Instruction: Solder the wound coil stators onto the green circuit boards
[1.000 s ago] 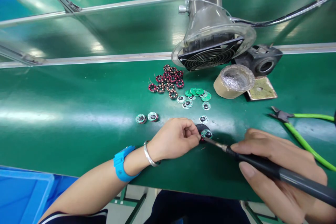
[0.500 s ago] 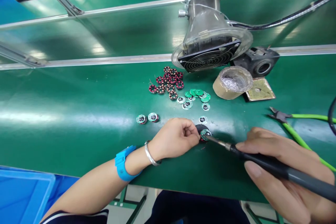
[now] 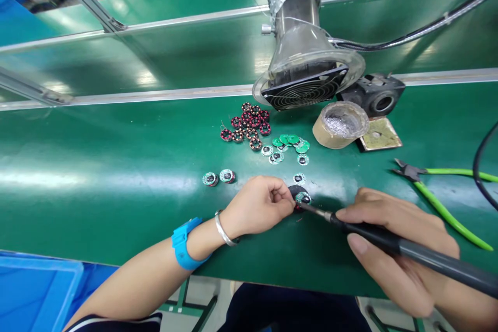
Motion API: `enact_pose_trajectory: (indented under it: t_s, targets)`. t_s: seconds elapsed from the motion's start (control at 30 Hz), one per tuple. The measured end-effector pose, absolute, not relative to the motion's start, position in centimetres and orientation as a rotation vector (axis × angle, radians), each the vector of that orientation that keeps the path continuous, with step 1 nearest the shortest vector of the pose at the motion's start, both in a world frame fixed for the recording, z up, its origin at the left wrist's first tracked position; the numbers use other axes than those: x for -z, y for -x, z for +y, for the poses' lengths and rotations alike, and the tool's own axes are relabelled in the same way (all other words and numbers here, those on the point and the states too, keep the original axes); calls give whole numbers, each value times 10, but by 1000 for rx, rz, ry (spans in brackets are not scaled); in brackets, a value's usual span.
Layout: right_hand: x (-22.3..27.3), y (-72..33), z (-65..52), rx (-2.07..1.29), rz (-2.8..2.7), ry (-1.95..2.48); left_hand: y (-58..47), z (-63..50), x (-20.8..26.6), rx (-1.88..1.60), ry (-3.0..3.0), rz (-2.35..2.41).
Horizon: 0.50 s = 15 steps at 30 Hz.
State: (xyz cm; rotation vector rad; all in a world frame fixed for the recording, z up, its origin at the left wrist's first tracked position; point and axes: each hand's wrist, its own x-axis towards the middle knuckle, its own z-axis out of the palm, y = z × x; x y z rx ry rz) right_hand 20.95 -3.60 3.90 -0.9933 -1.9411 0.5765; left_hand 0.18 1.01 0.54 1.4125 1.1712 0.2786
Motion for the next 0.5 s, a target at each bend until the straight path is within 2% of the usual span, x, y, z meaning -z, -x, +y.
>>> enact_pose_trajectory:
  t_s: [0.5]
  targets:
    - [-43,-215,-40,-619,-1940,1023,-3,11,-7,-250,-1466,1218]
